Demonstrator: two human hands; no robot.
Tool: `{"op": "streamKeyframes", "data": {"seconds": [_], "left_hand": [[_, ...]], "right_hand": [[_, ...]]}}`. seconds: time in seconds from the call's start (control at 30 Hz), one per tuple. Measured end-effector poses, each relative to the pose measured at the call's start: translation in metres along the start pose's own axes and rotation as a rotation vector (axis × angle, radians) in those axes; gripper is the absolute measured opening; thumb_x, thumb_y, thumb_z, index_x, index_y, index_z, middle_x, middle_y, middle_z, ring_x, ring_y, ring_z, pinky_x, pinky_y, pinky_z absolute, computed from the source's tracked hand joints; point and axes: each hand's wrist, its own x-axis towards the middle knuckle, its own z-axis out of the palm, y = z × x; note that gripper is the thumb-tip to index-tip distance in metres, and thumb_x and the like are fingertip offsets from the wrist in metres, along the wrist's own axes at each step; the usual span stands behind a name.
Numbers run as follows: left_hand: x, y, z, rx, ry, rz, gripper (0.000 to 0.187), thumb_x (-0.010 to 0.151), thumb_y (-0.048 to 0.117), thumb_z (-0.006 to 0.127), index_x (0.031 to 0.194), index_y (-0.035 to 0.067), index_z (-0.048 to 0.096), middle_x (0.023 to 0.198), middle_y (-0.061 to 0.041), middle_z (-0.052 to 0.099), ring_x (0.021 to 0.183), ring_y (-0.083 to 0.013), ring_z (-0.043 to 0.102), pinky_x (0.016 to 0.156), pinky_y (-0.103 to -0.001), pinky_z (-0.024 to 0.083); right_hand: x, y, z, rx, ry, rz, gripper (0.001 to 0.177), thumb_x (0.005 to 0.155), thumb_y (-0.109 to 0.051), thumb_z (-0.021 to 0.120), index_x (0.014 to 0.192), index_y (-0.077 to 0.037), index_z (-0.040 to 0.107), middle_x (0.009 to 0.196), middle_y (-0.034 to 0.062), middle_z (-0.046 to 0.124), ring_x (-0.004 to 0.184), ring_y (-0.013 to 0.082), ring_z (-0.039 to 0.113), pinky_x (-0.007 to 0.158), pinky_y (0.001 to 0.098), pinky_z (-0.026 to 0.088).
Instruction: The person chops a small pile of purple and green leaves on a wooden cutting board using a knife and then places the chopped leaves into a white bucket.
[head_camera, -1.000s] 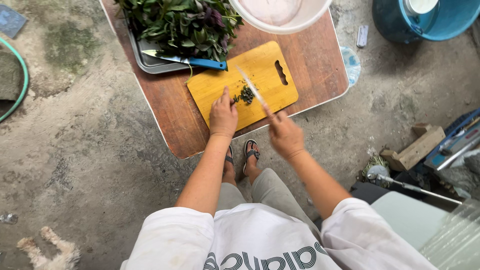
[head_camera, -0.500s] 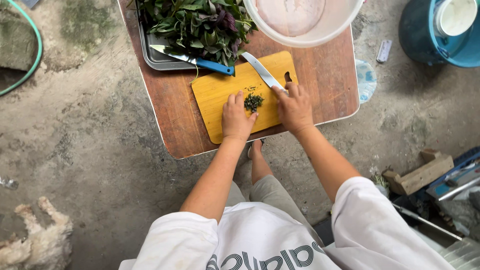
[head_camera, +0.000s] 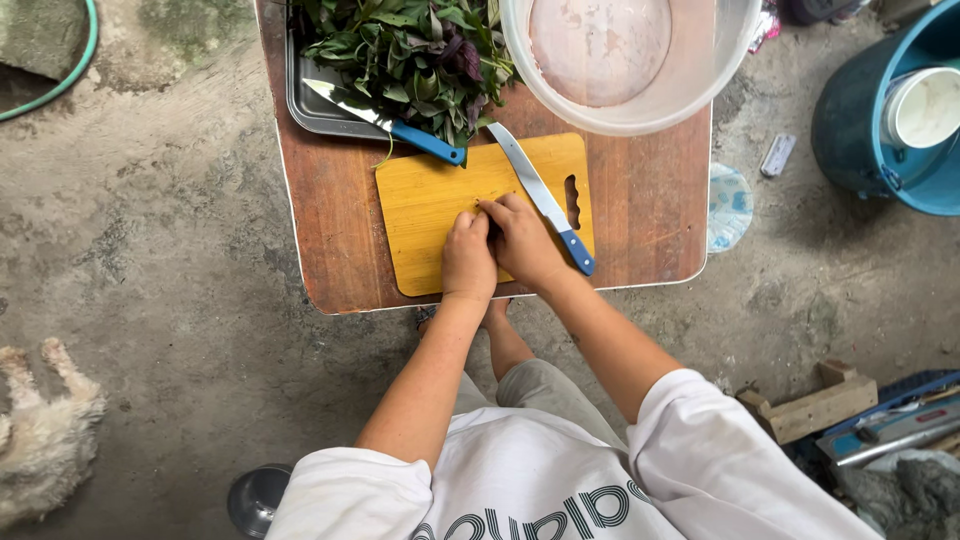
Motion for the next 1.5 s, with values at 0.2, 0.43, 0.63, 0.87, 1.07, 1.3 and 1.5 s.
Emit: {"op": "streamKeyframes", "data": {"seconds": [0.2,0.43,0.63,0.87,1.07,1.3,1.5], "left_hand": [[0.0,0.005,-0.013,-0.128,0.124,0.101,0.033,0.076,0.0,0.071,0.109,0.004,0.072,0.104,-0.016,0.066,0.096,-0.0371,0.065,0.083,-0.044,0.054],[0.048,0.064,-0.043,-0.377,0.086,0.158,0.025,0.079,0.01,0.081,0.102,0.004,0.073,0.092,-0.013,0.069,0.08,-0.0265,0.071,0.072,-0.037,0.057],[0.152,0.137,-0.025,-0.465,0.028,0.291,0.042,0.075,0.004,0.079,0.117,0.004,0.071,0.103,-0.013,0.07,0.09,-0.0229,0.071,0.08,-0.034,0.057],[0.195,0.136,-0.028,-0.486,-0.027,0.214,0.048,0.083,0.001,0.069,0.13,0.007,0.065,0.114,-0.007,0.076,0.096,-0.0189,0.073,0.085,-0.029,0.058],[0.173,0.131,-0.041,-0.401,0.118,0.271,0.039,0.085,0.007,0.075,0.123,0.008,0.072,0.101,-0.005,0.077,0.1,-0.0237,0.07,0.094,-0.036,0.055],[0.135,0.092,-0.066,-0.054,0.413,0.432,0.046,0.078,0.011,0.078,0.122,0.012,0.067,0.127,-0.006,0.059,0.118,-0.0308,0.053,0.104,-0.043,0.044],[0.155,0.027,-0.12,-0.047,0.518,0.228,0.041,0.086,0.01,0.076,0.126,0.012,0.066,0.121,-0.007,0.057,0.114,-0.0309,0.052,0.101,-0.043,0.045]], "right_hand": [[-0.008,0.031,0.009,0.472,-0.048,0.284,0.042,0.083,0.009,0.063,0.125,0.002,0.066,0.109,0.0122,0.068,0.099,0.0221,0.07,0.089,0.0296,0.056],[0.024,0.053,-0.05,0.989,0.077,0.325,0.029,0.092,0.005,0.067,0.121,0.003,0.069,0.114,0.0105,0.074,0.105,0.0161,0.069,0.099,0.0302,0.056],[0.097,0.079,-0.146,0.9,0.328,0.209,0.034,0.088,0.01,0.063,0.121,0.002,0.068,0.115,0.0103,0.073,0.107,0.0168,0.071,0.094,0.0292,0.058],[0.116,0.097,-0.191,0.509,0.446,0.197,0.026,0.088,0.008,0.067,0.112,0.001,0.073,0.107,0.0075,0.076,0.097,0.012,0.073,0.087,0.0234,0.059],[0.118,0.075,-0.181,0.251,0.511,0.171,0.013,0.087,0.003,0.076,0.1,0.0,0.076,0.093,0.0064,0.072,0.081,0.0122,0.068,0.075,0.0246,0.056],[0.117,0.034,-0.135,0.104,0.4,-0.182,0.041,0.076,0.009,0.069,0.116,-0.001,0.07,0.104,0.0129,0.069,0.088,0.0259,0.068,0.073,0.0334,0.055],[0.144,-0.006,-0.072,0.098,0.179,0.101,0.023,0.092,-0.009,0.073,0.115,-0.009,0.072,0.095,0.0118,0.071,0.082,0.0235,0.072,0.077,0.0345,0.057]]}}
